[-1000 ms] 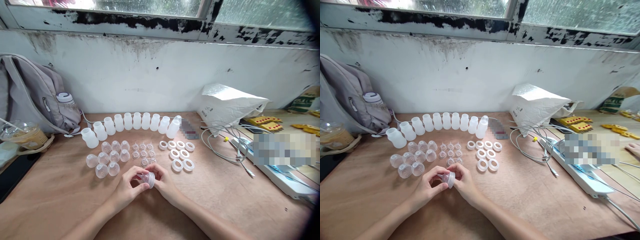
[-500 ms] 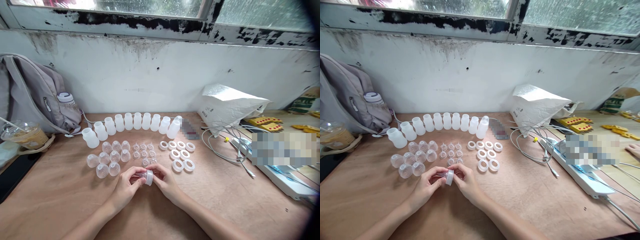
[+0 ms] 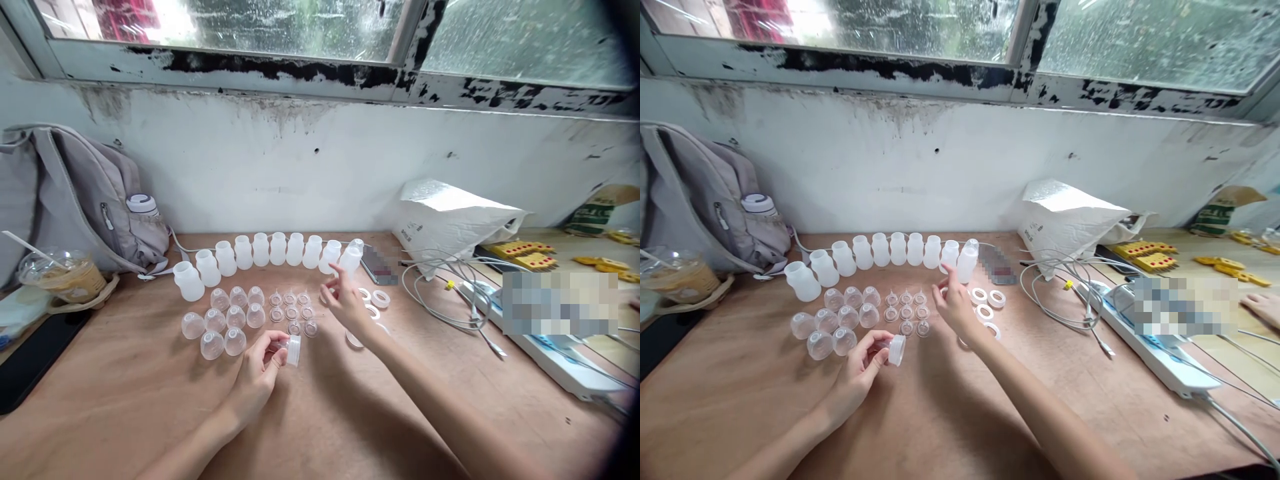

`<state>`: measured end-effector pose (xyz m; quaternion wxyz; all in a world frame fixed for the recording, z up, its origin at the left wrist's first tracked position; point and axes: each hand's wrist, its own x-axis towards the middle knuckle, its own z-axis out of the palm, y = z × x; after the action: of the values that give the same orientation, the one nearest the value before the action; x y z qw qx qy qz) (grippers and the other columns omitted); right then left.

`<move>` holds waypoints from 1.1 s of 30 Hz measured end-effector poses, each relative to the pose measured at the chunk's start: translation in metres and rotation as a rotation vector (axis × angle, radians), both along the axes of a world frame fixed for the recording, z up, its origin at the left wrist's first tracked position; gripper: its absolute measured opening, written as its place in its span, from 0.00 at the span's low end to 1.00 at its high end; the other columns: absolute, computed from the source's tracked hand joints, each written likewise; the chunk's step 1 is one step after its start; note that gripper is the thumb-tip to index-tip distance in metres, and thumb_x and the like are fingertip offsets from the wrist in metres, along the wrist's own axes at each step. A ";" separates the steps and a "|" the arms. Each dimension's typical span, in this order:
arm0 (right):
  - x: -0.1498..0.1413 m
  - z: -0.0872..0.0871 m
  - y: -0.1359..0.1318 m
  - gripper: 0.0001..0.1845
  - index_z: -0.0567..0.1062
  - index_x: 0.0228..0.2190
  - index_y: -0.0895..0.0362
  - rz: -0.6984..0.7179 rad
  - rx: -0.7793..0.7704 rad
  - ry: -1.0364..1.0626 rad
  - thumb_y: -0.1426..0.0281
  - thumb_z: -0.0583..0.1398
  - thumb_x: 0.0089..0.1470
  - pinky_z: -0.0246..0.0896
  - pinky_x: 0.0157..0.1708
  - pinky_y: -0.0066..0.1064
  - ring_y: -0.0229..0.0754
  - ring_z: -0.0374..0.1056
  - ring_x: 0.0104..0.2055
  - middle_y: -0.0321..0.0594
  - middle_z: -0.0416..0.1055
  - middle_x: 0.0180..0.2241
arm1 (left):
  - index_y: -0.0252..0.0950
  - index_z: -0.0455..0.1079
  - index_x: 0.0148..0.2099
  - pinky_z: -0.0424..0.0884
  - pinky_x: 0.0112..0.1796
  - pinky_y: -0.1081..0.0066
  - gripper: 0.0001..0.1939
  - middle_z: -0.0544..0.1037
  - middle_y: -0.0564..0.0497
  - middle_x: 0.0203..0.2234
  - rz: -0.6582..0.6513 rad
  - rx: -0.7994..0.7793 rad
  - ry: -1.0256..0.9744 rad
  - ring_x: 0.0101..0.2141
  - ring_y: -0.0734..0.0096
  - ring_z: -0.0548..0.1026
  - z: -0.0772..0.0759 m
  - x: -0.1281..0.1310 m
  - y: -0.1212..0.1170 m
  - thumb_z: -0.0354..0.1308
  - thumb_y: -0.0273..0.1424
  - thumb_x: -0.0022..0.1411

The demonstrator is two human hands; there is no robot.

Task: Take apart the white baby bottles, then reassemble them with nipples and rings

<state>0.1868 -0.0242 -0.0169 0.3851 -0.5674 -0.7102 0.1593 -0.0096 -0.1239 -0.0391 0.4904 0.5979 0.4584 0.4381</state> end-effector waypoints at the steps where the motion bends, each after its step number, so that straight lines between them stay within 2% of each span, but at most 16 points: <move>1: 0.002 0.005 0.013 0.27 0.53 0.53 0.62 -0.038 0.023 -0.077 0.70 0.51 0.52 0.59 0.28 0.32 0.41 0.65 0.24 0.41 0.69 0.30 | 0.35 0.65 0.41 0.66 0.34 0.71 0.11 0.72 0.50 0.32 0.008 -0.004 -0.018 0.31 0.71 0.70 0.000 0.000 0.000 0.47 0.36 0.63; 3: 0.004 0.012 0.038 0.29 0.52 0.55 0.63 -0.137 0.063 -0.224 0.71 0.51 0.52 0.58 0.30 0.33 0.44 0.67 0.28 0.44 0.70 0.31 | 0.34 0.64 0.39 0.66 0.32 0.72 0.13 0.71 0.51 0.27 0.034 -0.020 -0.065 0.28 0.72 0.69 0.001 0.001 -0.001 0.45 0.38 0.63; 6: 0.008 0.017 0.067 0.26 0.56 0.52 0.67 -0.228 -0.022 -0.362 0.72 0.52 0.51 0.56 0.28 0.33 0.48 0.67 0.29 0.47 0.72 0.27 | 0.34 0.64 0.39 0.66 0.31 0.71 0.15 0.69 0.53 0.24 0.072 -0.051 -0.136 0.26 0.72 0.68 0.000 0.002 0.001 0.45 0.41 0.63; 9: 0.010 0.018 0.080 0.18 0.64 0.45 0.67 -0.251 -0.035 -0.385 0.73 0.53 0.51 0.54 0.26 0.32 0.48 0.67 0.28 0.49 0.71 0.26 | 0.34 0.64 0.38 0.66 0.30 0.72 0.16 0.67 0.53 0.23 0.089 -0.072 -0.176 0.25 0.73 0.67 -0.001 0.002 0.003 0.46 0.42 0.62; 11: 0.009 0.019 0.077 0.12 0.68 0.39 0.64 -0.243 -0.016 -0.393 0.73 0.52 0.51 0.53 0.26 0.31 0.46 0.66 0.27 0.48 0.71 0.25 | 0.34 0.64 0.38 0.66 0.29 0.72 0.16 0.68 0.53 0.23 0.098 -0.080 -0.197 0.25 0.73 0.67 -0.001 0.002 0.004 0.46 0.43 0.61; 14: 0.008 0.026 0.056 0.08 0.69 0.34 0.59 -0.215 0.041 -0.396 0.72 0.52 0.53 0.54 0.27 0.31 0.44 0.65 0.26 0.44 0.69 0.26 | 0.34 0.64 0.37 0.66 0.28 0.73 0.17 0.68 0.52 0.24 0.103 -0.078 -0.215 0.25 0.73 0.67 -0.002 0.002 0.004 0.46 0.43 0.61; 17: 0.009 0.038 0.022 0.09 0.69 0.33 0.56 -0.229 0.148 -0.366 0.67 0.52 0.54 0.57 0.30 0.33 0.44 0.65 0.31 0.47 0.66 0.37 | 0.34 0.64 0.36 0.65 0.28 0.73 0.16 0.67 0.53 0.23 0.100 -0.077 -0.219 0.24 0.74 0.66 -0.004 0.003 0.002 0.46 0.42 0.62; 19: 0.012 0.044 -0.001 0.07 0.68 0.29 0.55 -0.157 0.366 -0.219 0.65 0.54 0.52 0.59 0.35 0.35 0.47 0.64 0.39 0.47 0.63 0.41 | 0.34 0.64 0.36 0.64 0.28 0.73 0.16 0.66 0.53 0.22 0.094 -0.089 -0.228 0.24 0.74 0.66 -0.006 0.004 0.002 0.46 0.42 0.62; 21: 0.015 0.044 -0.021 0.04 0.65 0.27 0.55 -0.044 0.432 -0.105 0.68 0.55 0.51 0.58 0.41 0.37 0.48 0.63 0.44 0.47 0.64 0.42 | 0.34 0.63 0.36 0.64 0.27 0.74 0.16 0.66 0.54 0.22 0.086 -0.106 -0.244 0.24 0.74 0.66 -0.008 0.005 0.002 0.47 0.43 0.61; 24: 0.018 0.033 -0.043 0.02 0.62 0.29 0.54 0.108 0.341 -0.004 0.71 0.54 0.51 0.60 0.39 0.38 0.47 0.66 0.42 0.47 0.67 0.40 | 0.34 0.64 0.35 0.63 0.26 0.75 0.16 0.66 0.55 0.21 0.087 -0.137 -0.261 0.23 0.75 0.65 -0.010 0.006 0.003 0.46 0.43 0.61; 27: 0.018 0.016 -0.056 0.08 0.61 0.32 0.54 0.224 0.346 -0.012 0.74 0.55 0.48 0.61 0.38 0.38 0.48 0.66 0.42 0.48 0.66 0.42 | 0.34 0.64 0.36 0.63 0.26 0.75 0.16 0.66 0.55 0.21 0.100 -0.168 -0.275 0.23 0.74 0.65 -0.010 0.006 0.006 0.47 0.44 0.61; 30: 0.019 0.005 -0.065 0.14 0.61 0.36 0.53 0.274 0.354 0.013 0.76 0.56 0.46 0.62 0.36 0.38 0.50 0.66 0.42 0.47 0.66 0.40 | 0.35 0.63 0.37 0.63 0.26 0.75 0.16 0.66 0.54 0.21 0.112 -0.195 -0.288 0.23 0.75 0.65 -0.011 0.006 0.008 0.48 0.43 0.60; 33: 0.024 0.000 -0.074 0.18 0.61 0.39 0.52 0.319 0.353 0.123 0.79 0.55 0.45 0.63 0.36 0.40 0.51 0.64 0.43 0.49 0.64 0.42 | 0.35 0.64 0.38 0.64 0.26 0.76 0.16 0.66 0.54 0.22 0.125 -0.213 -0.297 0.23 0.75 0.65 -0.012 0.006 0.008 0.49 0.43 0.60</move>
<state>0.2105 -0.0979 -0.0169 0.4909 -0.3613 -0.7828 0.1256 -0.0041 -0.1156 -0.0510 0.5850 0.4418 0.4608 0.5002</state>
